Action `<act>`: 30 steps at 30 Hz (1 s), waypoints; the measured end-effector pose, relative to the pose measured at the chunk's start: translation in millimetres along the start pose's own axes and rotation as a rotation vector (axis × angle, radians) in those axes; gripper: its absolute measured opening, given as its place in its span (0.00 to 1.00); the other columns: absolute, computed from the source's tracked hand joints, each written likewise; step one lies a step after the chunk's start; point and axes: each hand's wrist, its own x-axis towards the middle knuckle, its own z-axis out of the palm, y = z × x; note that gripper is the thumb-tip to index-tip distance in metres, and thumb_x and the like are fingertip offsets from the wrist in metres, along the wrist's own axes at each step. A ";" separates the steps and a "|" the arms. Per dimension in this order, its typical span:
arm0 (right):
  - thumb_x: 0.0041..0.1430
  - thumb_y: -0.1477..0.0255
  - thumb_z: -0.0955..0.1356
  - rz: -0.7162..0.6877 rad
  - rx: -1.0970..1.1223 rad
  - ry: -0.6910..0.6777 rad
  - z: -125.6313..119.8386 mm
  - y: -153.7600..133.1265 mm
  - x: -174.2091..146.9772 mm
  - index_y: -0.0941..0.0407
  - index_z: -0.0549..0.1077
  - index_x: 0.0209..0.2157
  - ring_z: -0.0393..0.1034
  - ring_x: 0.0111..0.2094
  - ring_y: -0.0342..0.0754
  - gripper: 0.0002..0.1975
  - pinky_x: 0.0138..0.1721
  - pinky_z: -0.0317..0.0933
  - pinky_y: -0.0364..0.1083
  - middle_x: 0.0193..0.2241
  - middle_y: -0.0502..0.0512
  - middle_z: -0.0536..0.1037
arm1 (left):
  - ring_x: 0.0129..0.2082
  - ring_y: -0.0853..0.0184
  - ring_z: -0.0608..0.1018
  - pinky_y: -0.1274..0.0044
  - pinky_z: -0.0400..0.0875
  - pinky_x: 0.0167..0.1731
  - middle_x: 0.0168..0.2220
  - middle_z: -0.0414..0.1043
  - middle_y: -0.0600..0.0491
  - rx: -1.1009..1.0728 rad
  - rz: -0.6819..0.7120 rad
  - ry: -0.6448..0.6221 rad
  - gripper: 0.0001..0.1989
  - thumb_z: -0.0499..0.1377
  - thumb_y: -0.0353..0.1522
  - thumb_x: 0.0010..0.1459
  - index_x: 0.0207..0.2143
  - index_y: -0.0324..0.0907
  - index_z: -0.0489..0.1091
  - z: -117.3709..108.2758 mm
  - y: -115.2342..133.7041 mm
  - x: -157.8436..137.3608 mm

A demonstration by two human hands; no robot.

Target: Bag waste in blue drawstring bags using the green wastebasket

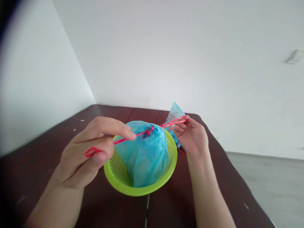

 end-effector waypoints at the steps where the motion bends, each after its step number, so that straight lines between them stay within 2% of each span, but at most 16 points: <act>1: 0.70 0.82 0.73 0.038 0.049 0.026 2.7 -2.1 -2.0 0.53 0.71 0.38 0.68 0.24 0.38 0.12 0.26 0.67 0.39 0.31 0.46 0.77 | 0.51 0.56 0.87 0.62 0.82 0.57 0.56 0.89 0.44 0.063 0.003 0.026 0.19 0.58 0.37 0.86 0.35 0.47 0.72 -3.3 -3.4 -2.1; 3: 0.72 0.85 0.67 0.064 0.129 0.080 9.9 -7.6 -7.7 0.51 0.67 0.38 0.67 0.22 0.39 0.13 0.23 0.65 0.39 0.29 0.45 0.74 | 0.48 0.58 0.86 0.62 0.81 0.53 0.54 0.88 0.48 0.186 -0.032 0.052 0.19 0.55 0.35 0.86 0.36 0.47 0.72 -10.7 -10.4 -5.6; 6: 0.74 0.85 0.61 0.014 0.182 0.153 19.1 -13.3 -14.3 0.49 0.63 0.38 0.61 0.18 0.40 0.15 0.19 0.59 0.41 0.27 0.43 0.68 | 0.47 0.60 0.86 0.62 0.79 0.52 0.54 0.87 0.51 0.376 -0.179 0.093 0.19 0.54 0.34 0.87 0.37 0.48 0.75 -19.7 -21.2 -7.6; 10: 0.66 0.86 0.64 -0.064 0.183 0.178 20.5 -9.1 -15.5 0.49 0.59 0.35 0.58 0.18 0.39 0.16 0.19 0.57 0.41 0.25 0.41 0.62 | 0.49 0.59 0.86 0.64 0.76 0.49 0.55 0.87 0.50 0.593 -0.443 0.175 0.19 0.54 0.37 0.88 0.39 0.48 0.77 -20.8 -34.7 -4.1; 12: 0.62 0.84 0.67 -0.113 0.150 0.146 19.9 -4.4 -15.9 0.49 0.57 0.33 0.57 0.18 0.39 0.17 0.20 0.57 0.40 0.24 0.40 0.61 | 0.47 0.58 0.86 0.65 0.75 0.45 0.54 0.88 0.49 0.669 -0.540 0.157 0.20 0.54 0.40 0.87 0.40 0.48 0.78 -19.1 -39.5 -2.2; 15: 0.61 0.80 0.72 -0.233 0.012 0.048 24.1 1.4 -20.1 0.51 0.61 0.31 0.60 0.21 0.38 0.16 0.23 0.62 0.40 0.25 0.42 0.65 | 0.40 0.56 0.85 0.66 0.73 0.38 0.47 0.87 0.48 0.730 -0.669 0.048 0.23 0.53 0.45 0.87 0.39 0.48 0.78 -18.5 -41.7 -2.1; 17: 0.62 0.75 0.76 -0.310 -0.112 -0.022 30.9 5.2 -25.4 0.52 0.65 0.30 0.62 0.24 0.39 0.17 0.26 0.65 0.40 0.27 0.44 0.66 | 0.40 0.54 0.87 0.65 0.76 0.38 0.47 0.88 0.48 0.622 -0.712 -0.048 0.22 0.55 0.51 0.86 0.46 0.49 0.80 -18.4 -39.6 -4.2; 19: 0.66 0.69 0.79 -0.381 -0.248 -0.084 38.8 11.1 -31.1 0.53 0.65 0.27 0.65 0.27 0.40 0.22 0.29 0.68 0.41 0.27 0.45 0.66 | 0.51 0.50 0.90 0.64 0.83 0.46 0.59 0.89 0.46 0.408 -0.689 -0.168 0.26 0.63 0.59 0.80 0.63 0.51 0.78 -15.6 -35.0 -7.1; 21: 0.72 0.64 0.79 -0.475 -0.408 -0.129 45.0 20.2 -36.0 0.53 0.63 0.23 0.69 0.28 0.42 0.28 0.31 0.70 0.43 0.28 0.48 0.67 | 0.66 0.46 0.88 0.60 0.86 0.59 0.76 0.80 0.44 0.239 -0.644 -0.309 0.45 0.72 0.63 0.72 0.80 0.55 0.66 -7.8 -29.4 -9.6; 23: 0.77 0.61 0.77 -0.582 -0.646 -0.166 48.0 31.3 -39.5 0.53 0.65 0.21 0.71 0.29 0.44 0.31 0.33 0.70 0.45 0.27 0.50 0.72 | 0.74 0.43 0.84 0.56 0.84 0.67 0.84 0.70 0.44 0.215 -0.638 -0.422 0.56 0.77 0.60 0.68 0.87 0.58 0.56 5.1 -24.8 -10.8; 24: 0.79 0.60 0.77 -0.621 -0.784 -0.180 48.0 36.6 -40.8 0.52 0.69 0.22 0.72 0.30 0.45 0.30 0.35 0.71 0.46 0.28 0.51 0.74 | 0.73 0.42 0.84 0.54 0.84 0.68 0.83 0.71 0.44 0.237 -0.643 -0.460 0.55 0.78 0.56 0.70 0.87 0.58 0.55 12.6 -23.3 -10.8; 25: 0.79 0.59 0.77 -0.643 -0.922 -0.189 46.9 41.4 -41.9 0.52 0.75 0.26 0.74 0.32 0.46 0.25 0.37 0.73 0.46 0.30 0.51 0.77 | 0.71 0.43 0.86 0.54 0.84 0.68 0.81 0.75 0.45 0.264 -0.646 -0.492 0.50 0.77 0.50 0.73 0.87 0.58 0.57 20.1 -22.6 -10.3; 27: 0.76 0.58 0.80 -0.623 -1.200 -0.207 41.7 48.4 -44.3 0.50 0.84 0.44 0.83 0.43 0.52 0.11 0.47 0.81 0.51 0.42 0.55 0.86 | 0.66 0.46 0.89 0.55 0.85 0.65 0.71 0.85 0.48 0.300 -0.642 -0.558 0.33 0.72 0.40 0.78 0.80 0.55 0.69 32.5 -22.9 -7.9; 28: 0.73 0.58 0.82 -0.581 -1.339 -0.229 37.7 50.4 -45.7 0.48 0.84 0.56 0.85 0.54 0.57 0.16 0.57 0.83 0.57 0.54 0.58 0.88 | 0.64 0.47 0.90 0.56 0.86 0.64 0.67 0.88 0.49 0.314 -0.636 -0.586 0.25 0.69 0.36 0.79 0.75 0.54 0.75 36.6 -23.6 -6.3; 29: 0.70 0.58 0.83 -0.524 -1.473 -0.270 33.0 51.6 -47.2 0.46 0.81 0.67 0.83 0.66 0.62 0.28 0.68 0.81 0.63 0.66 0.61 0.85 | 0.65 0.47 0.90 0.57 0.86 0.63 0.64 0.89 0.50 0.334 -0.631 -0.604 0.19 0.68 0.33 0.80 0.69 0.52 0.79 39.1 -24.5 -4.7; 30: 0.68 0.58 0.84 -0.445 -1.608 -0.333 28.1 52.1 -48.7 0.45 0.75 0.76 0.75 0.77 0.66 0.40 0.77 0.74 0.68 0.76 0.62 0.79 | 0.66 0.47 0.89 0.57 0.85 0.64 0.64 0.89 0.49 0.363 -0.629 -0.611 0.15 0.67 0.32 0.80 0.65 0.51 0.81 40.0 -25.3 -3.4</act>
